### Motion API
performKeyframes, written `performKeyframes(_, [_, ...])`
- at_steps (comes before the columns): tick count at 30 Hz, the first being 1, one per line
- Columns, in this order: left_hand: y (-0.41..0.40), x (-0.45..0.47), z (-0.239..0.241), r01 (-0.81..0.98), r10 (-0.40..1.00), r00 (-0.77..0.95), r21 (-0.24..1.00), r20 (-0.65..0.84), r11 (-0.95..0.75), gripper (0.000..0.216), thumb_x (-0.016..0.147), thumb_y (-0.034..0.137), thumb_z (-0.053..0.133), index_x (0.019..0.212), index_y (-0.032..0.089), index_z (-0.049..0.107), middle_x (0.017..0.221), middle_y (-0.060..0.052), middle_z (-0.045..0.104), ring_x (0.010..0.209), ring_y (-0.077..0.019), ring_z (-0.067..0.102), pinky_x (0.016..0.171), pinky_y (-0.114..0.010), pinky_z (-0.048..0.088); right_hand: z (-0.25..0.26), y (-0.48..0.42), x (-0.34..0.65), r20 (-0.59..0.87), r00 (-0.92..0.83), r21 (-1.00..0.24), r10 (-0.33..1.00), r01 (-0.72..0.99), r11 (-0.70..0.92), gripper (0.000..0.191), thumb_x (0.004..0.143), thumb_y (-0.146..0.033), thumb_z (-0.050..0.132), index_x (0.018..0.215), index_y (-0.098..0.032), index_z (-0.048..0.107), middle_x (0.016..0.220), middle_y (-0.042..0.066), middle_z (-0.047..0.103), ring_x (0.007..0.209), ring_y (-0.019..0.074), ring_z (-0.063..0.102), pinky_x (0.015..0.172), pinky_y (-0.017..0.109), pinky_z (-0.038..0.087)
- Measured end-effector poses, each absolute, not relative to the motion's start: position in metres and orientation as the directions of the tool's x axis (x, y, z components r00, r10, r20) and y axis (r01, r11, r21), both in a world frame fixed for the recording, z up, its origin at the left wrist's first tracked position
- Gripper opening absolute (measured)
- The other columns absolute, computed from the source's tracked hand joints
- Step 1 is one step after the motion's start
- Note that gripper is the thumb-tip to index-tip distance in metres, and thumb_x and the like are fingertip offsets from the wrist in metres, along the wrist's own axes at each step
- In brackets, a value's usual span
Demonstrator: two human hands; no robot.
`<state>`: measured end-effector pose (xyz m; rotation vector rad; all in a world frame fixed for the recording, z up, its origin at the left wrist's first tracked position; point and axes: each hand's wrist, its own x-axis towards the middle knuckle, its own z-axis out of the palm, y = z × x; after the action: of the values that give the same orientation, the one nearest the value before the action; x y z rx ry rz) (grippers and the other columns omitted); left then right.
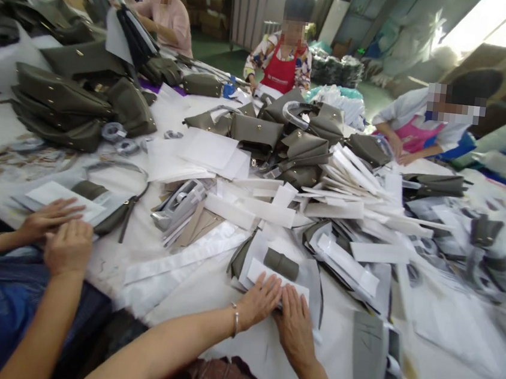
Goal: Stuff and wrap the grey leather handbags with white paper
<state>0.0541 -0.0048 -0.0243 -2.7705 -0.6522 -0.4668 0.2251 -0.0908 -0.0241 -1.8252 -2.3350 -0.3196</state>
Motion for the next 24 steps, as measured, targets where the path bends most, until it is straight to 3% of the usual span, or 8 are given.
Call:
performKeyframes(7, [0.006,0.053,-0.025,0.388,0.294,0.875,-0.197,0.384,-0.900,0.036,0.100,0.028,0.043,0.129,0.009,0.053,0.137,-0.020,0.054,0.118,-0.0315,0.058,0.088,-0.048,0.048,-0.041,-0.088,0.236,0.350,-0.283,0.050,0.893,0.957,0.284,0.055,0.096,-0.046,0.041,0.143,-0.018,0.042,0.138,0.018,0.056,0.127,0.0354,0.052,0.107,0.055,0.036])
performKeyframes(10, [0.012,0.058,-0.012,0.379,0.284,0.859,-0.155,0.427,-0.912,0.029,0.099,0.026,0.043,0.119,0.009,0.056,0.124,-0.020,0.060,0.104,-0.0274,0.063,0.077,-0.041,0.050,-0.036,-0.086,0.241,0.383,-0.301,0.072,0.873,0.952,0.297,0.058,0.097,-0.052,0.033,0.142,-0.017,0.041,0.131,0.020,0.061,0.119,0.0353,0.059,0.100,0.054,0.041])
performKeyframes(14, [0.019,0.070,0.012,0.355,0.301,0.857,-0.055,0.418,-0.933,0.020,0.099,0.021,0.041,0.104,0.010,0.057,0.091,-0.012,0.062,0.076,-0.0192,0.062,0.059,-0.031,0.044,-0.010,-0.080,0.244,0.390,-0.285,0.104,0.876,0.959,0.266,0.060,0.097,-0.053,0.032,0.142,-0.013,0.036,0.125,0.022,0.062,0.113,0.0348,0.061,0.096,0.051,0.044])
performKeyframes(18, [0.025,0.078,0.034,0.378,0.356,0.843,0.029,0.404,-0.926,0.025,0.100,0.020,0.037,0.104,0.009,0.058,0.084,-0.009,0.061,0.072,-0.0193,0.062,0.054,-0.031,0.040,0.021,-0.071,0.244,0.370,-0.249,0.109,0.895,0.969,0.224,0.066,0.094,-0.062,0.034,0.136,-0.012,0.042,0.117,0.022,0.064,0.107,0.0358,0.062,0.092,0.050,0.046])
performKeyframes(24, [0.023,0.070,0.056,0.314,0.312,0.904,0.040,0.291,-0.948,0.024,0.099,0.021,0.042,0.098,0.013,0.065,0.092,-0.010,0.066,0.078,-0.0189,0.063,0.054,-0.029,0.038,0.034,-0.068,0.253,0.353,-0.316,0.143,0.881,0.948,0.283,0.034,0.094,-0.046,0.043,0.113,-0.019,0.053,0.097,0.012,0.068,0.086,0.0281,0.067,0.079,0.041,0.050])
